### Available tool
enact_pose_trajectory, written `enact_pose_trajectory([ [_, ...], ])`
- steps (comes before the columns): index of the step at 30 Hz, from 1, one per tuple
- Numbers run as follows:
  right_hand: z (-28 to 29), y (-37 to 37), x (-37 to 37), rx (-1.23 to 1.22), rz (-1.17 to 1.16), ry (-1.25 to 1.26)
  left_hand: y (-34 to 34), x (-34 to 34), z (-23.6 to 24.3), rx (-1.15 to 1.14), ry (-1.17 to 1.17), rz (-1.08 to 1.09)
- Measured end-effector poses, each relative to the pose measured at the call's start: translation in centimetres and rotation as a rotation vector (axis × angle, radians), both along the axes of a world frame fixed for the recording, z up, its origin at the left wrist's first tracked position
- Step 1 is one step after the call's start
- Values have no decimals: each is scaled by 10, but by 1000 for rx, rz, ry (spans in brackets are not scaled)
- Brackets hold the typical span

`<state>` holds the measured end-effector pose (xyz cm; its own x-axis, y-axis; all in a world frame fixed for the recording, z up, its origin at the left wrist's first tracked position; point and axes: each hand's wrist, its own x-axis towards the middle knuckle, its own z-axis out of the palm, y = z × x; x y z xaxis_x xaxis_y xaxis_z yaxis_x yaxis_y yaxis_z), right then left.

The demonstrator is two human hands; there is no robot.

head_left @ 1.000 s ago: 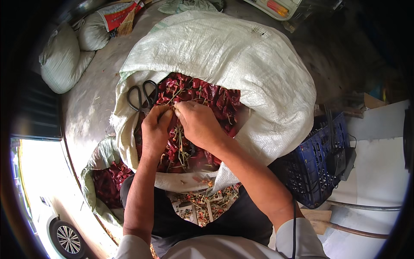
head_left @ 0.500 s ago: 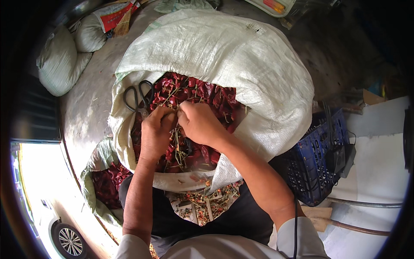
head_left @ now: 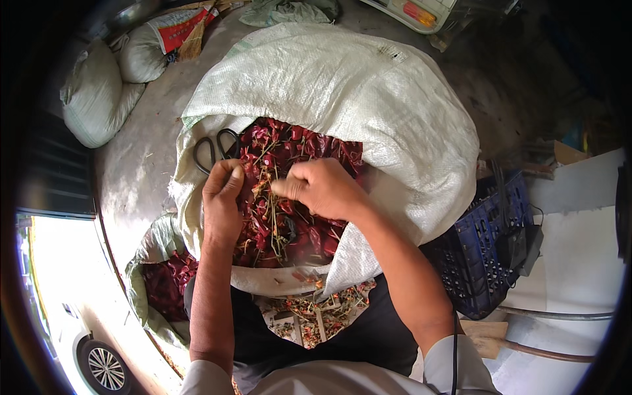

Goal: The person sits on the floor and uses scissors to trim the stems off dried red chilies taken from a large white sack. The trimmed chilies are placed into a smaller sack on the left, while the removed stems are discarded onto a newspaper on the floor.

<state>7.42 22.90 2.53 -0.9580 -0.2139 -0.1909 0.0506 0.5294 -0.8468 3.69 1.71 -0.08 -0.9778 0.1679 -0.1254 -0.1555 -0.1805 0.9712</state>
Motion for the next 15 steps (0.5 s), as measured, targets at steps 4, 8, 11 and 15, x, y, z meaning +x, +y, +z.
enact_pose_trajectory([
  [4,-1,11,19,625,64,38,-4,-4,5,78,-11,-48],
  [8,-10,5,21,574,261,-97,5,-1,5,53,-6,2],
  [11,-28,-8,14,361,-53,213,8,0,9,-100,26,-35],
  [15,-33,-22,-5,-98,-276,313,8,2,3,-333,113,-101],
])
